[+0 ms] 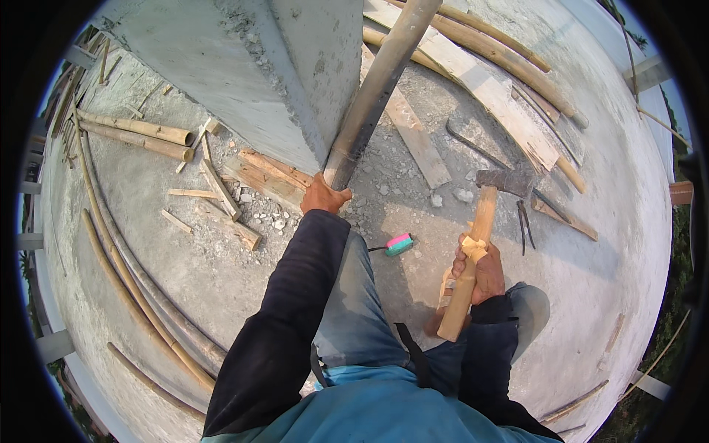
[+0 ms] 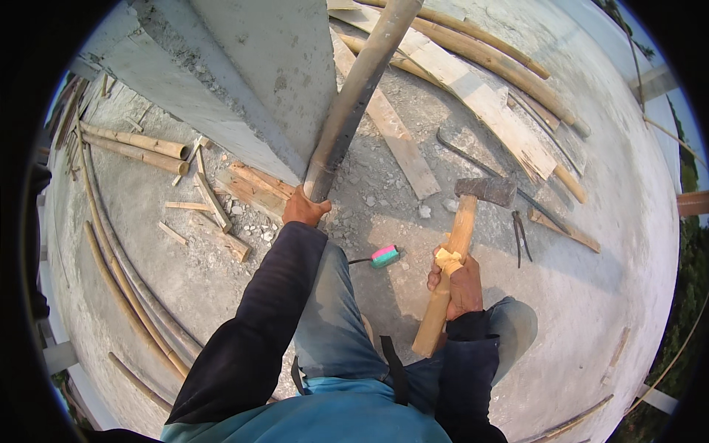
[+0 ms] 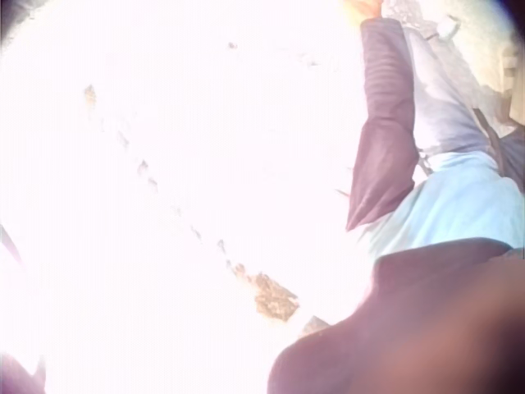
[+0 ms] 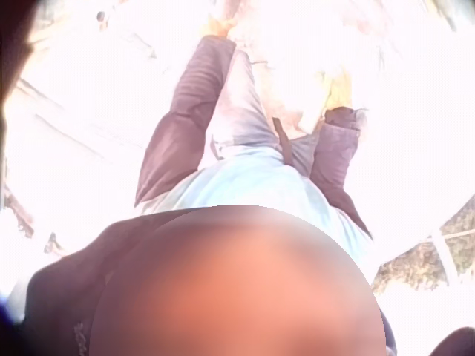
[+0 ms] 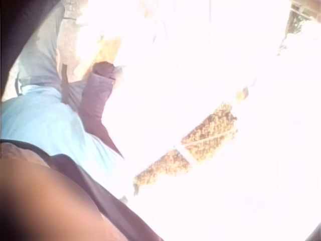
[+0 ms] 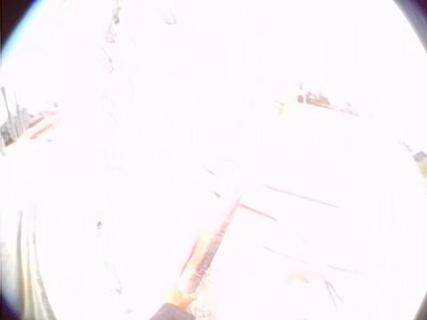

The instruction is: The person repeatedly strikes a long bamboo pole with a hammer while holding it against a concrete column. The person adjusts the pole's position and continues hammering along its length.

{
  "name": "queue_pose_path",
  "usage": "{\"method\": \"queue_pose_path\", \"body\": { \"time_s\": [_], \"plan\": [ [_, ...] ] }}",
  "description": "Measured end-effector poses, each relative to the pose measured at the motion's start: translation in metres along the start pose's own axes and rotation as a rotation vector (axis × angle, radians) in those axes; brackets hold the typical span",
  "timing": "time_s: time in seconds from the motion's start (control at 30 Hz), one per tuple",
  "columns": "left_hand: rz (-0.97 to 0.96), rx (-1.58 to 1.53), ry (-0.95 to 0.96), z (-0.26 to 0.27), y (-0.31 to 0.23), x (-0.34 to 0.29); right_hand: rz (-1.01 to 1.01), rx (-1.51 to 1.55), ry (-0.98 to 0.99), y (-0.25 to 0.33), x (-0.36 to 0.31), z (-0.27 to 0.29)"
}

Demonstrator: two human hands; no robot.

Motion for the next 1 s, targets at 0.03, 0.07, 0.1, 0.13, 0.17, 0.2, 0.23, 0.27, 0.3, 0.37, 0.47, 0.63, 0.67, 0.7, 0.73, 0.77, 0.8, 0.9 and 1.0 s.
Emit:
{"method": "queue_pose_path", "body": {
  "time_s": [0.03, 0.07, 0.1, 0.13, 0.17, 0.2, 0.23, 0.27, 0.3, 0.37, 0.47, 0.63, 0.67, 0.7, 0.73, 0.77, 0.8, 0.9, 1.0],
  "plan": [
    [0.007, -0.01, 0.014, 0.0, -0.001, 0.0, 0.015, 0.016, 0.022, -0.002, 0.0, 0.0],
    [0.011, 0.005, 0.014, 0.001, -0.002, -0.001, 0.003, 0.003, -0.003, -0.004, -0.001, 0.002],
    [0.01, 0.004, 0.012, 0.001, -0.002, -0.001, 0.002, 0.005, -0.002, -0.006, -0.001, 0.003],
    [0.007, 0.004, 0.01, 0.001, -0.003, -0.001, -0.01, 0.018, 0.007, -0.009, -0.001, 0.005],
    [0.007, 0.003, 0.007, 0.001, -0.003, -0.001, -0.004, 0.016, 0.006, -0.01, -0.002, 0.006],
    [0.008, -0.003, 0.008, 0.0, -0.002, 0.0, -0.012, 0.022, 0.011, -0.012, -0.003, 0.008],
    [0.011, -0.008, 0.008, -0.002, -0.001, 0.0, -0.033, 0.043, 0.011, -0.014, -0.005, 0.011],
    [0.007, -0.012, -0.001, -0.003, 0.0, 0.001, -0.023, 0.021, 0.005, -0.014, -0.007, 0.013],
    [0.022, 0.013, 0.008, -0.005, 0.001, 0.002, -0.02, 0.014, -0.006, -0.015, -0.009, 0.016],
    [0.005, 0.058, -0.017, -0.005, 0.002, 0.004, -0.037, 0.022, -0.012, -0.015, -0.013, 0.021],
    [-0.024, 0.013, 0.032, -0.006, 0.003, 0.005, 0.02, 0.034, 0.008, -0.011, -0.015, 0.027],
    [-0.049, 0.004, -0.045, -0.006, 0.004, 0.002, 0.049, 0.072, 0.042, -0.021, 0.0, 0.047],
    [-0.057, 0.001, -0.042, -0.007, 0.005, 0.002, 0.028, 0.077, 0.054, -0.029, 0.008, 0.053],
    [-0.055, 0.006, -0.044, -0.008, 0.006, 0.002, 0.001, 0.04, 0.039, -0.037, 0.018, 0.059],
    [-0.052, 0.008, -0.053, -0.009, 0.008, 0.003, -0.036, 0.002, 0.023, -0.047, 0.029, 0.066],
    [-0.049, 0.014, -0.04, -0.01, 0.009, 0.004, -0.053, -0.03, 0.018, -0.058, 0.041, 0.072],
    [-0.046, 0.014, -0.034, -0.011, 0.011, 0.005, -0.137, -0.009, -0.03, -0.072, 0.052, 0.079],
    [-0.07, 0.045, -0.056, -0.015, 0.011, 0.007, -0.314, 0.042, -0.11, -0.109, 0.077, 0.095],
    [-0.047, 0.057, -0.034, -0.018, 0.012, 0.008, -0.465, -0.066, -0.145, -0.133, 0.087, 0.107]
  ]
}}
Point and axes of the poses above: each hand's wrist, its own x-axis towards the middle knuckle, its own z-axis out of the back of the hand, y = z × x, the point moved 3 cm from there along x, towards the middle knuckle, and after that the axes turned 4 degrees about -z, right-handed, at the moved point
